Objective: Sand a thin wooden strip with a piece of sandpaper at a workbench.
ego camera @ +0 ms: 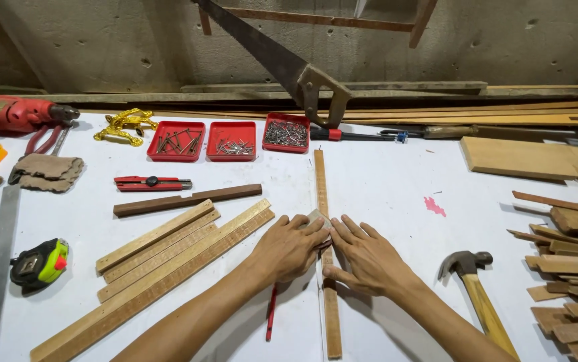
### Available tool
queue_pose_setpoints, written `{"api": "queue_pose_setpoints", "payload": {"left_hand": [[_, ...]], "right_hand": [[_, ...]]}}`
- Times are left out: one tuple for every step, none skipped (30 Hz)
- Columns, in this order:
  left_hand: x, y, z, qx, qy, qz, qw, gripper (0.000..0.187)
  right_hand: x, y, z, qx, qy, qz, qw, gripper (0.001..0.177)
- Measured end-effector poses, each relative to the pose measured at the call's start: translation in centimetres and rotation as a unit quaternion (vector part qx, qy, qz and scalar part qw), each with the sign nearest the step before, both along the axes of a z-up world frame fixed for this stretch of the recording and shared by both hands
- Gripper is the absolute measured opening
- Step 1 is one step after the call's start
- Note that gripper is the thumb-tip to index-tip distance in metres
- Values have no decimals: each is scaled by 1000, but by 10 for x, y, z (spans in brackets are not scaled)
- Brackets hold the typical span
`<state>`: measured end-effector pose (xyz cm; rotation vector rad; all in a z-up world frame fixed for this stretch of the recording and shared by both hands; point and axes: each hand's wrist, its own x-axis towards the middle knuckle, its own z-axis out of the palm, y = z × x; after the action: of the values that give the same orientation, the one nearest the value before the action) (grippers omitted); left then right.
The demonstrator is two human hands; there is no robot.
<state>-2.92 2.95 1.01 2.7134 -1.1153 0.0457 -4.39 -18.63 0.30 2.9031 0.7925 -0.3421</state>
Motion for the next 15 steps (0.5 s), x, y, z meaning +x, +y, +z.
{"api": "queue_pose_setpoints", "payload": {"left_hand": [[8,-1,0,0,0,1,1000,44],[17,-1,0,1,1,4,1000,44],[24,-2,0,2,1,7,1000,44],[32,-2,-2,3,2,9,1000,44],[40,-4,-3,-6,6,17,1000,44],[47,-5,-5,-16,10,26,999,43],[55,-5,-8,-15,11,26,999,43],[63,-5,-12,-24,2,27,999,44],[71,-6,-14,-33,-8,28,999,44],[76,-7,-13,-34,-8,28,999,44],[81,-7,-11,-32,-3,32,999,43],[85,-7,-9,-29,2,36,999,43],[88,-7,-8,-30,2,36,999,43],[91,-7,-7,-34,4,40,999,43],[93,-7,-7,-38,7,45,998,42]], "right_hand": [[9,1,3,0,0,1,1000,101],[17,2,6,-4,2,-2,1000,101],[25,3,8,-8,4,-6,1000,100],[36,1,3,-8,4,-4,1000,100],[46,-2,-3,10,-10,2,1000,97],[56,-5,-9,28,-24,9,999,93],[64,-5,-8,29,-23,9,999,93],[72,-5,-7,19,-18,1,1000,101],[79,-5,-5,8,-13,-8,1000,109],[80,0,9,7,-13,-9,1000,109],[80,6,22,-35,12,-17,999,128],[79,11,36,-77,38,-27,996,149],[87,5,29,-77,38,-28,996,149],[94,0,22,-39,57,-30,997,156],[100,-5,16,0,78,-32,996,164]]}}
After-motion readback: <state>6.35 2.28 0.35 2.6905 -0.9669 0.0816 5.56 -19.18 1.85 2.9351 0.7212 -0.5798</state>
